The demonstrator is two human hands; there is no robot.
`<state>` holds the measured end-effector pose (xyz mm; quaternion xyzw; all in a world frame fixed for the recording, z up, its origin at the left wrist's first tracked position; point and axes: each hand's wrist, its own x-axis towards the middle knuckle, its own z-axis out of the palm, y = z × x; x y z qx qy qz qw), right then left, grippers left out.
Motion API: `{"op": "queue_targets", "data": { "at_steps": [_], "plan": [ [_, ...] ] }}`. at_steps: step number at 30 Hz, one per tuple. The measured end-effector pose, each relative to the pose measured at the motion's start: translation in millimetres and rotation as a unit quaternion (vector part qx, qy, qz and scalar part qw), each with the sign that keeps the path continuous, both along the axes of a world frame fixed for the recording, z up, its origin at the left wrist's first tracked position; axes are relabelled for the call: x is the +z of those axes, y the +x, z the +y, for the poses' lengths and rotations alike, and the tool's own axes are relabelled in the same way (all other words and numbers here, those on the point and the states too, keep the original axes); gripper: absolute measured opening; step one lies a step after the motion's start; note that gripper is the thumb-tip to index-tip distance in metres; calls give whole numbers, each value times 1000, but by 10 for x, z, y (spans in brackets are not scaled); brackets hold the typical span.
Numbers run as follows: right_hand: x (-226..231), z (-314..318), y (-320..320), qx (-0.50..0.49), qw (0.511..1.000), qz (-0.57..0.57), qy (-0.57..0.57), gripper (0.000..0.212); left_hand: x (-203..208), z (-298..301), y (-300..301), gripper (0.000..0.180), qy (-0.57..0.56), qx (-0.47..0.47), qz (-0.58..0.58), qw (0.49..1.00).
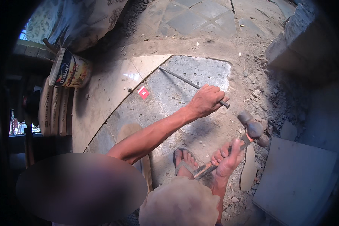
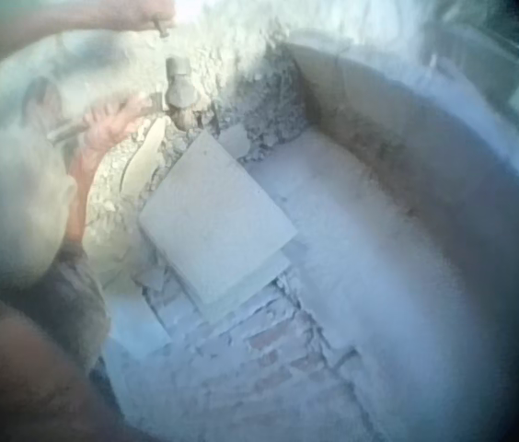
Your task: The person uses a hammer and a metal rod to chip away and remove pieces of floor tiles from a concrete surface.
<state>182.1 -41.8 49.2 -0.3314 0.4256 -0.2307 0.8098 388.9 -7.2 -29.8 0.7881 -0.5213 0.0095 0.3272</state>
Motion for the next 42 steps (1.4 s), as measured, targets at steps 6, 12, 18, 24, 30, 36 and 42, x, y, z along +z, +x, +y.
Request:
{"op": "queue_targets", "data": {
  "at_steps": [6,12,18,24,30,36,42],
  "plan": [
    [383,-223,-40,-217,969,-29,-115,37,136,9,5,32,-46,-13,9,999],
    [-177,275,122,27,1000,-12,11,38,226,151,48,29,-19,-19,1,1000],
    [426,-57,-79,-167,978,-47,-117,41,231,201,39,30,-32,-4,-4,999],
    [-87,271,106,-11,1000,1,-29,40,174,184,-7,31,-19,-24,-6,1000],
    [190,2,-97,-88,992,-48,-82,40,119,291,-35,32,-22,-15,-12,1000],
    [-157,162,46,-89,994,-49,-47,34,90,113,-47,32,-29,-17,-12,999],
    [-168,365,-29,14,1000,-9,-9,30,52,351,-55,32,0,-18,-10,1000]
  ]
}}
